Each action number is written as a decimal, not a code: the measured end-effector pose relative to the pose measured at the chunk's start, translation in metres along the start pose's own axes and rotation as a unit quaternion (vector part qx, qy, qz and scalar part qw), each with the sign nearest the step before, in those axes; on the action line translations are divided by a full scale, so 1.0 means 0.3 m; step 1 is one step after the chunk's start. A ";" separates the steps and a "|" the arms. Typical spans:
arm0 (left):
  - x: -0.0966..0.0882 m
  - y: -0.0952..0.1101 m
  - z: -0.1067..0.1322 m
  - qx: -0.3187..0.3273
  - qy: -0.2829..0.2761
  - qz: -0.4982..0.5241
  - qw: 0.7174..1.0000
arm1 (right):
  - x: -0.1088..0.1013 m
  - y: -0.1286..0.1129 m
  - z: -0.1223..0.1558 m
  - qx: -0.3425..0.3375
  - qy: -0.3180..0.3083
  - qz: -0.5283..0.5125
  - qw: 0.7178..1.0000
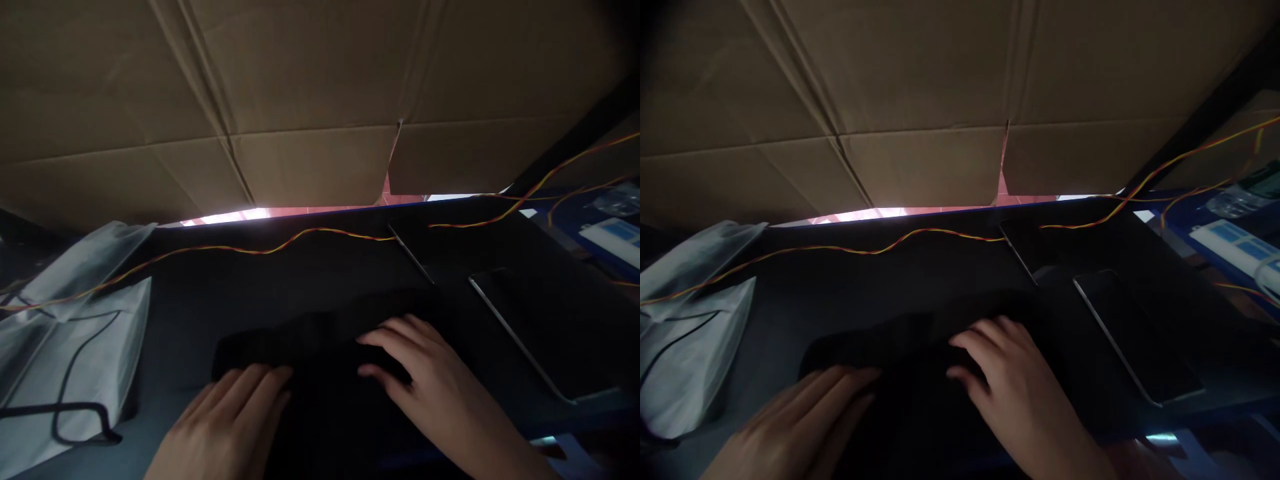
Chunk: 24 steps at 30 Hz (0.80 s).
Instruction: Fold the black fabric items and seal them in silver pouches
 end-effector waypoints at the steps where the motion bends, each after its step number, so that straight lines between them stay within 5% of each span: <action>1: -0.011 -0.011 -0.007 -0.009 0.007 -0.039 0.999 | 0.011 0.008 0.006 0.006 -0.018 0.019 1.000; 7: 0.004 -0.040 -0.047 -0.021 0.016 -0.115 0.993 | 0.013 0.057 0.034 0.029 -0.159 0.078 0.984; 11: 0.086 -0.051 -0.036 -0.009 -0.029 -0.048 0.998 | -0.066 0.037 0.002 0.005 -0.039 0.045 0.998; 14: 0.077 -0.050 -0.031 0.010 -0.028 -0.041 0.999 | -0.078 0.030 -0.019 -0.016 0.064 0.056 0.996; 19: 0.026 -0.011 -0.014 0.085 -0.031 -0.062 0.994 | 0.015 0.078 -0.065 -0.032 0.042 0.146 0.988; 24: 0.082 -0.014 0.050 0.103 -0.082 -0.071 0.989 | 0.008 0.103 -0.120 -0.027 0.026 0.160 0.986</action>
Point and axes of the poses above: each hand's wrist, its own z-axis away from the middle knuckle, its own x-axis out of the palm, y = z × x, the point moved 6 cm from there along -z, towards the middle knuckle, and after that the axes turned 15 degrees about x, right-handed, at the moved point
